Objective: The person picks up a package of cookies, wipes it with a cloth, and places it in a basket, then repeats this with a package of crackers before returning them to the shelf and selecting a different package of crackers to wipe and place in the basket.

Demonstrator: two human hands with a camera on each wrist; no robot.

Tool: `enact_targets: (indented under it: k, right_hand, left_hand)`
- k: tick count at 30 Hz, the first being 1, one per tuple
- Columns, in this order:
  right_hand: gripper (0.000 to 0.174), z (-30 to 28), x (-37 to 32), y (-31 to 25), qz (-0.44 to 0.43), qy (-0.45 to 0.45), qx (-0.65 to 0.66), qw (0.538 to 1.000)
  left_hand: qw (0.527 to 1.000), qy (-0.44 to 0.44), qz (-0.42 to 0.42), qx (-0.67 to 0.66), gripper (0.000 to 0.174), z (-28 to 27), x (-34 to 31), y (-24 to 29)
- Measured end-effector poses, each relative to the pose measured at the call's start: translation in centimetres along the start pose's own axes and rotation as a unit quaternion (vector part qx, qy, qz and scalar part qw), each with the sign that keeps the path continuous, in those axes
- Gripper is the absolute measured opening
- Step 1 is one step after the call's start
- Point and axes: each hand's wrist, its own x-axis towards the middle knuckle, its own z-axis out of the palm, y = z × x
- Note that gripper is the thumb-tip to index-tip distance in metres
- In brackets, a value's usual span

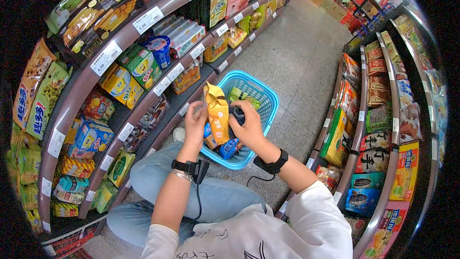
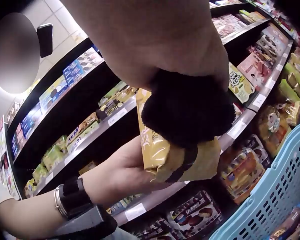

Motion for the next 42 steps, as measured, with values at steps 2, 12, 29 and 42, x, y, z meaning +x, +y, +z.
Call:
enact_targets:
  k: [2, 12, 29, 42]
  right_hand:
    - [0.028, 0.4, -0.1, -0.3, 0.002, 0.011, -0.011, 1.000]
    - [0.032, 0.9, 0.9, -2.7, -0.153, -0.044, -0.008, 0.987]
    - [0.045, 1.1, -1.6, -3.1, -0.231, -0.135, -0.142, 0.953]
    - [0.046, -0.9, 0.7, -2.5, -0.246, -0.109, -0.157, 0.950]
  left_hand:
    - [0.993, -0.027, -0.101, -0.052, 0.055, -0.2, -0.1, 0.4]
    - [0.982, -0.086, -0.048, -0.159, 0.052, -0.1, -0.5, 0.6]
    - [0.958, -0.018, -0.127, -0.258, 0.045, -0.4, -0.5, 1.4]
    - [0.962, -0.100, -0.129, -0.217, 0.048, -0.1, -0.8, 2.2]
